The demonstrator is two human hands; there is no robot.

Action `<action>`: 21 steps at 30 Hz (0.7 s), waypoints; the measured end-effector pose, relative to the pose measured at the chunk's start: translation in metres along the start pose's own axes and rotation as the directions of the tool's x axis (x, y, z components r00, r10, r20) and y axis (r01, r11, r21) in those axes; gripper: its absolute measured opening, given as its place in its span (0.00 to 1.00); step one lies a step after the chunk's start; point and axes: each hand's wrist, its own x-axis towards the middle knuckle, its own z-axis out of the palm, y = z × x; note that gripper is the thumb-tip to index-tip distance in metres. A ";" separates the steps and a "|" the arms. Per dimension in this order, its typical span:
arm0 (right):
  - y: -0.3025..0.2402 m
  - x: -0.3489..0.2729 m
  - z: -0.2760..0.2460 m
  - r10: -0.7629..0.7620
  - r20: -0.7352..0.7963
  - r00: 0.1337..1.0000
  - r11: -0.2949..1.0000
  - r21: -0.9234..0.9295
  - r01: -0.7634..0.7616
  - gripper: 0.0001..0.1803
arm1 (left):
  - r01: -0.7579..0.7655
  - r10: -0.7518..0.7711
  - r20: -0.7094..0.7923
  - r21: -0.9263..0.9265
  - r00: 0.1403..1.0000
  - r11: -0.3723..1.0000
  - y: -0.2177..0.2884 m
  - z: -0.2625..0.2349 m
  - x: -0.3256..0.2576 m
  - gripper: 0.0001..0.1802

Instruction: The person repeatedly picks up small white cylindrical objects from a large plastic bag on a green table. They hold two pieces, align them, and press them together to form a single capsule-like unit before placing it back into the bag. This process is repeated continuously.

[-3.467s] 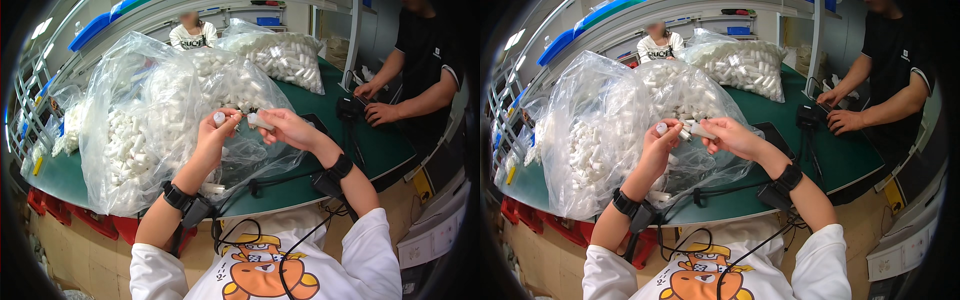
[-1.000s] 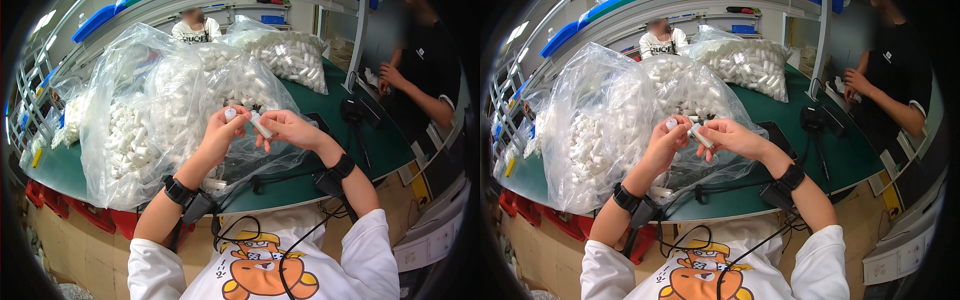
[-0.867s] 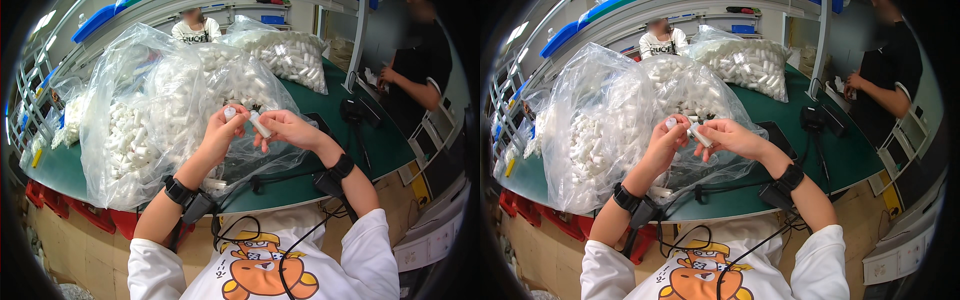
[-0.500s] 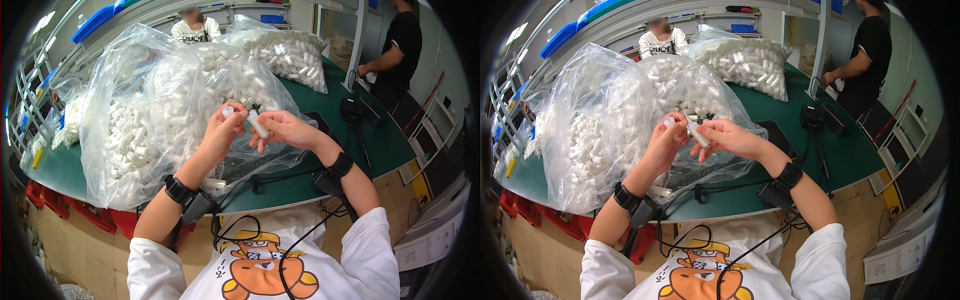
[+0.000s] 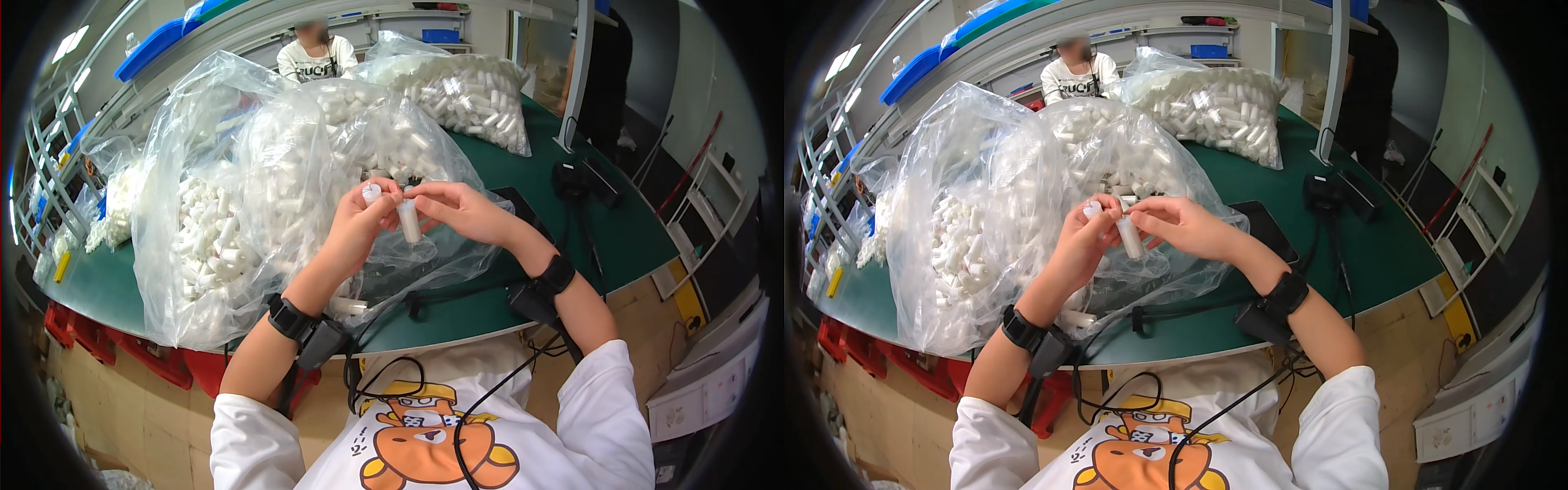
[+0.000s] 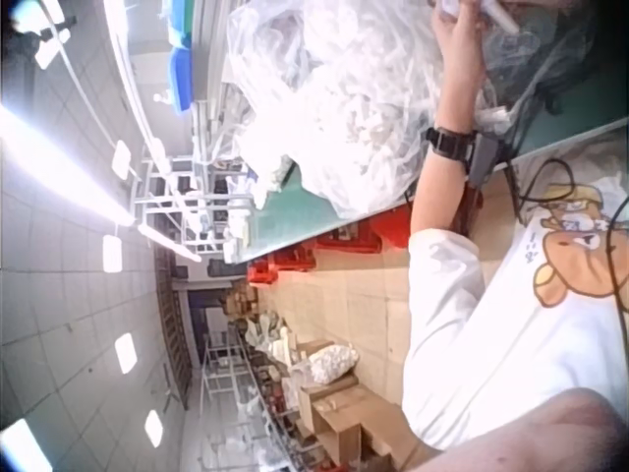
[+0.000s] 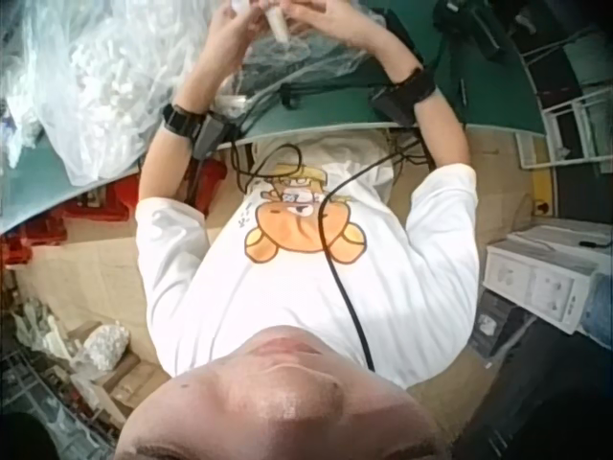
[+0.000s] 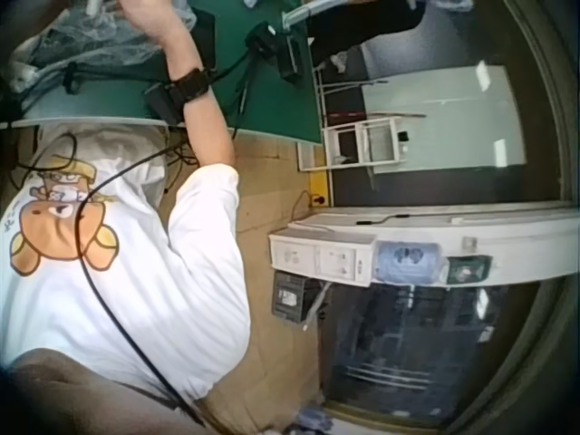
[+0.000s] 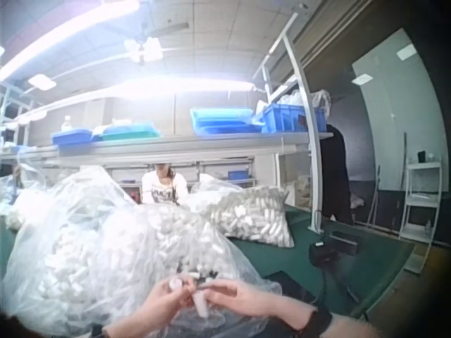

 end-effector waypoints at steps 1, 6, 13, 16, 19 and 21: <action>-0.002 0.001 -0.001 -0.029 -0.043 0.999 0.997 -0.078 0.025 0.17 | 0.004 -0.004 -0.005 0.035 1.000 0.999 0.000 -0.001 0.000 0.06; -0.009 0.002 0.002 -0.085 -0.132 0.988 0.992 -0.106 0.071 0.12 | 0.003 0.003 -0.026 0.212 1.000 0.977 -0.003 -0.004 -0.002 0.07; -0.010 -0.004 0.001 -0.088 -0.224 0.971 0.980 -0.193 0.044 0.08 | 0.045 -0.032 -0.046 0.311 0.998 0.949 -0.005 0.006 0.000 0.08; -0.007 -0.004 -0.003 -0.050 -0.221 0.974 0.973 -0.229 -0.002 0.08 | 0.034 -0.043 0.018 0.346 0.999 0.938 -0.008 0.004 0.002 0.08; 0.001 -0.003 -0.006 0.031 -0.201 0.979 0.973 -0.219 -0.076 0.08 | 0.050 -0.047 -0.016 0.351 0.999 0.935 -0.010 0.005 0.002 0.09; -0.003 0.000 -0.003 0.023 -0.148 0.989 0.973 -0.224 -0.056 0.08 | 0.050 -0.045 -0.022 0.328 0.999 0.943 -0.013 0.000 0.004 0.09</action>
